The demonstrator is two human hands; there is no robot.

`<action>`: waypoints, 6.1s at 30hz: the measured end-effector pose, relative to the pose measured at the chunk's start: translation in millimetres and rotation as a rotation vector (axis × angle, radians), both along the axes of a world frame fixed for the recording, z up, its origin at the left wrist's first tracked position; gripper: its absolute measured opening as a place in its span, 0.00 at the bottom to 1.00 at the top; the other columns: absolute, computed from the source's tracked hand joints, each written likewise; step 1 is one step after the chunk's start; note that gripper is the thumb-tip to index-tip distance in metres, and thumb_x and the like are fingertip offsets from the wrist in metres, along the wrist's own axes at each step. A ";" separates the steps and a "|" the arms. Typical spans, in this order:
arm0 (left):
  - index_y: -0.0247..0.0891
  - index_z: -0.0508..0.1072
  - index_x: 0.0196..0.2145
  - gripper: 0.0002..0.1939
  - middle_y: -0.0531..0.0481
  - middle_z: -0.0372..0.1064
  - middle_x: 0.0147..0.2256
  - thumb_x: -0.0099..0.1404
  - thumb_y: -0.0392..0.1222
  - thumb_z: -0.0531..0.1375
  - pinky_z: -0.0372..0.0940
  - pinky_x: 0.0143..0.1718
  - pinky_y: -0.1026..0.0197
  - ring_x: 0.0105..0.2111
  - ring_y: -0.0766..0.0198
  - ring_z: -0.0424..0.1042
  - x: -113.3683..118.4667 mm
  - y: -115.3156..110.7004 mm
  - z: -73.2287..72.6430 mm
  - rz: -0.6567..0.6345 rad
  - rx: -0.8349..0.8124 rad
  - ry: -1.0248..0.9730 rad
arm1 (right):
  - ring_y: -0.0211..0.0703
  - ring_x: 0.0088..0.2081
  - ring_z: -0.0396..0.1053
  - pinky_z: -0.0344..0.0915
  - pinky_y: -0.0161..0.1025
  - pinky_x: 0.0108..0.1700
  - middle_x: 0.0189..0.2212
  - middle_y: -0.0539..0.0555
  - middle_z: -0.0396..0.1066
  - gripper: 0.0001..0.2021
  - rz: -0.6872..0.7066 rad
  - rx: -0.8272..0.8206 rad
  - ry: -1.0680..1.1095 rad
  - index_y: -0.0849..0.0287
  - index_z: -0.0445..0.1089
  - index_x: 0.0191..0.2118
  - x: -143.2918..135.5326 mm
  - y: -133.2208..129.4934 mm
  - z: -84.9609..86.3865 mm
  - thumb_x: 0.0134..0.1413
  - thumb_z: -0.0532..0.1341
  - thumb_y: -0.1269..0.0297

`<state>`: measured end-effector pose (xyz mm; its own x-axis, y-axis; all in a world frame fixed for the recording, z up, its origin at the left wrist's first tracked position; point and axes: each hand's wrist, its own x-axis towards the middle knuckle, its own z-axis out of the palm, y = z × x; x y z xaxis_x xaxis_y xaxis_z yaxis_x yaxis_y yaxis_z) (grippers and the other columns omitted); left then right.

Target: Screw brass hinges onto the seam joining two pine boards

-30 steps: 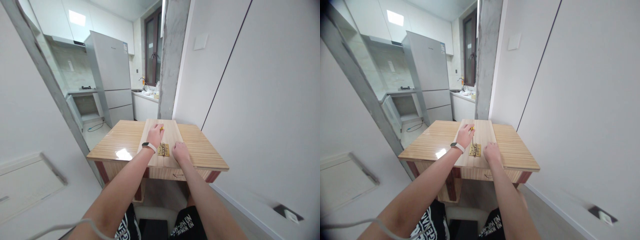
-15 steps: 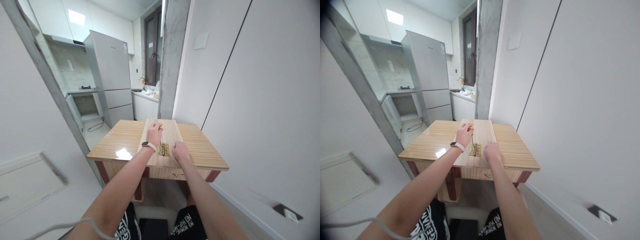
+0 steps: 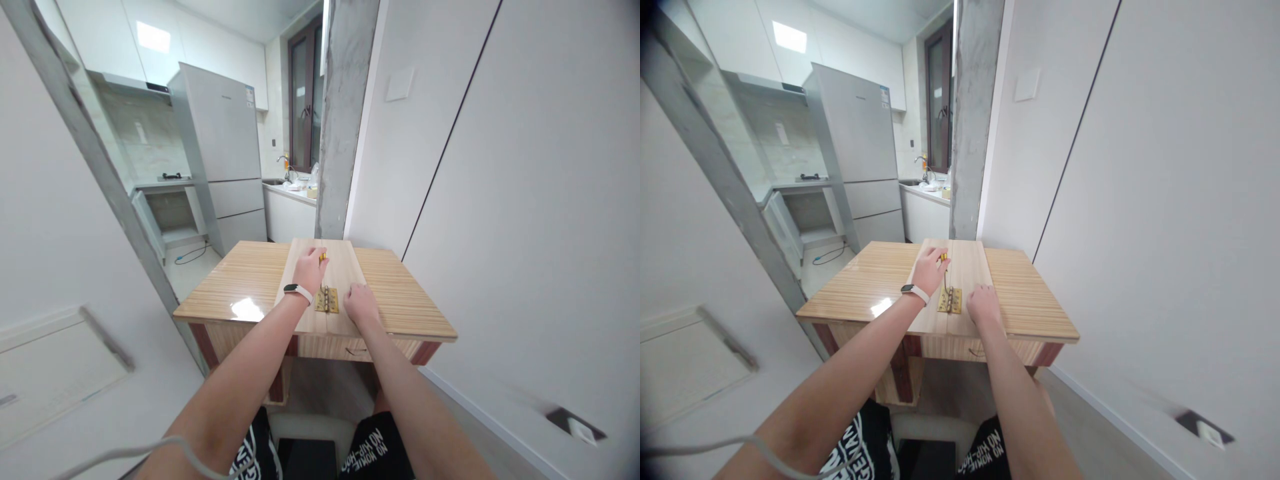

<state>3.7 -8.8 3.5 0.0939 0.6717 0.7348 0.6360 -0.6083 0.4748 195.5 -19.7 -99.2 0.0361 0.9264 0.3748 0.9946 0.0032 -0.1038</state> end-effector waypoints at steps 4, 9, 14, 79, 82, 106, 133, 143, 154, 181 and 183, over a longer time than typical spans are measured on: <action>0.41 0.77 0.46 0.09 0.46 0.69 0.43 0.68 0.38 0.63 0.68 0.49 0.56 0.42 0.59 0.72 -2.0 2.1 -2.4 0.074 -0.013 -0.046 | 0.53 0.50 0.65 0.55 0.42 0.54 0.45 0.64 0.75 0.13 0.010 0.005 0.001 0.64 0.74 0.44 -0.4 0.2 -0.3 0.66 0.53 0.65; 0.42 0.76 0.46 0.09 0.46 0.69 0.41 0.68 0.37 0.62 0.67 0.47 0.57 0.39 0.60 0.72 -3.7 4.1 -4.5 0.110 -0.032 -0.041 | 0.53 0.50 0.65 0.55 0.42 0.54 0.45 0.64 0.75 0.13 0.000 -0.006 0.004 0.64 0.74 0.44 -0.5 0.3 0.2 0.66 0.53 0.65; 0.41 0.76 0.46 0.09 0.46 0.69 0.41 0.69 0.36 0.61 0.67 0.45 0.57 0.37 0.60 0.72 -6.0 6.5 -7.5 0.138 -0.032 -0.053 | 0.53 0.51 0.65 0.55 0.42 0.55 0.45 0.65 0.75 0.13 0.004 -0.014 0.021 0.63 0.74 0.44 0.3 0.2 0.6 0.66 0.53 0.65; 0.41 0.76 0.48 0.11 0.45 0.70 0.42 0.69 0.36 0.61 0.67 0.46 0.57 0.40 0.59 0.73 -3.4 4.2 -8.8 0.137 -0.039 -0.046 | 0.53 0.50 0.65 0.54 0.43 0.54 0.45 0.65 0.74 0.14 0.014 -0.015 0.019 0.63 0.74 0.45 1.5 0.8 -1.2 0.66 0.52 0.65; 0.40 0.76 0.48 0.12 0.44 0.71 0.44 0.69 0.32 0.59 0.68 0.48 0.56 0.42 0.58 0.73 -1.3 2.5 -6.4 0.103 -0.033 -0.047 | 0.53 0.50 0.65 0.54 0.43 0.54 0.45 0.65 0.75 0.14 0.015 -0.022 0.011 0.64 0.75 0.44 1.3 0.7 -0.7 0.66 0.52 0.65; 0.41 0.75 0.46 0.09 0.46 0.69 0.42 0.69 0.36 0.61 0.68 0.47 0.57 0.40 0.60 0.73 -2.9 -1.2 -3.2 0.085 -0.033 -0.041 | 0.53 0.51 0.66 0.55 0.43 0.55 0.45 0.65 0.75 0.14 0.007 -0.008 0.010 0.64 0.75 0.44 0.4 0.7 -0.2 0.67 0.52 0.65; 0.41 0.76 0.44 0.07 0.47 0.71 0.42 0.68 0.39 0.64 0.68 0.47 0.57 0.40 0.60 0.73 2.1 -1.7 1.8 0.064 -0.054 -0.032 | 0.53 0.51 0.66 0.56 0.42 0.54 0.45 0.64 0.75 0.13 0.003 -0.001 0.004 0.63 0.75 0.45 0.3 -1.0 2.1 0.66 0.53 0.65; 0.41 0.76 0.46 0.09 0.46 0.72 0.42 0.69 0.36 0.62 0.68 0.46 0.57 0.40 0.60 0.73 2.2 0.5 -1.3 0.096 -0.038 -0.050 | 0.53 0.51 0.65 0.55 0.42 0.55 0.46 0.65 0.75 0.14 -0.004 -0.009 0.022 0.63 0.74 0.45 0.9 0.8 0.6 0.67 0.53 0.64; 0.41 0.73 0.53 0.17 0.43 0.74 0.48 0.69 0.29 0.56 0.67 0.53 0.53 0.47 0.56 0.73 4.3 -2.3 -1.4 0.032 -0.045 -0.044 | 0.53 0.51 0.66 0.55 0.42 0.55 0.46 0.65 0.75 0.14 0.006 -0.022 0.007 0.63 0.75 0.45 0.8 -0.8 3.3 0.67 0.52 0.65; 0.42 0.74 0.48 0.10 0.46 0.69 0.41 0.68 0.37 0.63 0.66 0.44 0.59 0.37 0.61 0.72 -5.8 2.5 -8.6 0.170 -0.101 -0.052 | 0.53 0.50 0.65 0.55 0.43 0.55 0.45 0.65 0.75 0.14 0.010 -0.015 0.022 0.63 0.75 0.44 0.8 0.1 0.2 0.66 0.53 0.65; 0.42 0.74 0.48 0.11 0.46 0.69 0.42 0.68 0.36 0.62 0.66 0.44 0.59 0.38 0.60 0.72 -5.6 3.1 -9.4 0.163 -0.094 -0.057 | 0.53 0.51 0.65 0.55 0.43 0.55 0.45 0.65 0.75 0.14 0.010 -0.009 0.022 0.63 0.75 0.44 0.6 0.0 0.0 0.66 0.53 0.65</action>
